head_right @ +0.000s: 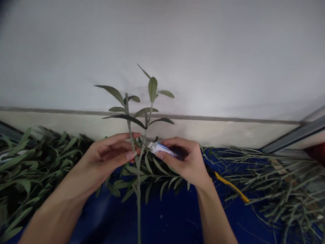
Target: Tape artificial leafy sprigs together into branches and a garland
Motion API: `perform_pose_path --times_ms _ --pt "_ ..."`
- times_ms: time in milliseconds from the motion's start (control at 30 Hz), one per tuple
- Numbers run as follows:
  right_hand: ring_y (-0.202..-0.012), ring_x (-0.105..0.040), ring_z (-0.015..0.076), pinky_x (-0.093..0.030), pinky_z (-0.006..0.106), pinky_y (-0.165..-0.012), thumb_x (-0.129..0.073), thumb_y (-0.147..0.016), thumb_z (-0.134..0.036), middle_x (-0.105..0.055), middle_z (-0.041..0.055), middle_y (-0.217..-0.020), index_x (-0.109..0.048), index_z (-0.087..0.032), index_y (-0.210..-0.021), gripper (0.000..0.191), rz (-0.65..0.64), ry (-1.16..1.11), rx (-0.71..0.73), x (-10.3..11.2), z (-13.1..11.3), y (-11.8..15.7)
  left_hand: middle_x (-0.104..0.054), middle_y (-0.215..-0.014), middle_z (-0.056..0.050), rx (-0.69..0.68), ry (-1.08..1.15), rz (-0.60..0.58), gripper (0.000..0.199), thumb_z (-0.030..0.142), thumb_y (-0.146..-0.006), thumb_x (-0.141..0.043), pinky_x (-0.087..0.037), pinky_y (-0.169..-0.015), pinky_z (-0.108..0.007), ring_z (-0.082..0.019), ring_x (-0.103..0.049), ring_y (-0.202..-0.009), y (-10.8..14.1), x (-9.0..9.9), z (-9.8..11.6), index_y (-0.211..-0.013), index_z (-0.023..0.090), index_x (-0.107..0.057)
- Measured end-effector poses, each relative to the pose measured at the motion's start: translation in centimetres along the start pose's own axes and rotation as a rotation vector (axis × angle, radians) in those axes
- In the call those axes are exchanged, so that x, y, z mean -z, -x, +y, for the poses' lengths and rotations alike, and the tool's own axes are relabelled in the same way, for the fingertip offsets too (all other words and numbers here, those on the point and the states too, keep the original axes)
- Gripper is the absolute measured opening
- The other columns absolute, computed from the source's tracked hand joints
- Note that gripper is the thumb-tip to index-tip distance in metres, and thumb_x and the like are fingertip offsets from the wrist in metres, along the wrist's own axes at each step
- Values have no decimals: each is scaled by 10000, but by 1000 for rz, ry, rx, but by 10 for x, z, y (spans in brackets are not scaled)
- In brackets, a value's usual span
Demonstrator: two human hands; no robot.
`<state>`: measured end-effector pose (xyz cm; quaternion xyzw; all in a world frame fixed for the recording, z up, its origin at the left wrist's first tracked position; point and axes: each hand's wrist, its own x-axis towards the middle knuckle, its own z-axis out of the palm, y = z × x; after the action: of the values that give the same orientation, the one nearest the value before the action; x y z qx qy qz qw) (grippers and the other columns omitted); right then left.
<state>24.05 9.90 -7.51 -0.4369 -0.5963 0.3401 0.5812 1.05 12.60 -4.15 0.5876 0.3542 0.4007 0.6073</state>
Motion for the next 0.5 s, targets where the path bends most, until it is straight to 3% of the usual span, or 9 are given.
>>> perform_pose_path --times_ms 200,500 --pt "-685 -631 155 -493 288 -587 -844 -789 -294 -741 24 -801 -778 -219 -899 148 86 -16 -50 -5 -2 2 -783 -926 0 4 18 -5 388 257 -854 -830 -562 -806 -161 -119 -704 -841 0 1 -1 -1231 301 -749" --pt "-692 -636 147 -493 269 -606 -845 -797 -276 -741 19 -800 -784 -216 -896 131 54 -2 -24 -2 -1 0 -781 -916 2 -1 6 6 366 256 -862 -824 -563 -821 -152 -116 -708 -874 0 1 0 -1218 301 -752"
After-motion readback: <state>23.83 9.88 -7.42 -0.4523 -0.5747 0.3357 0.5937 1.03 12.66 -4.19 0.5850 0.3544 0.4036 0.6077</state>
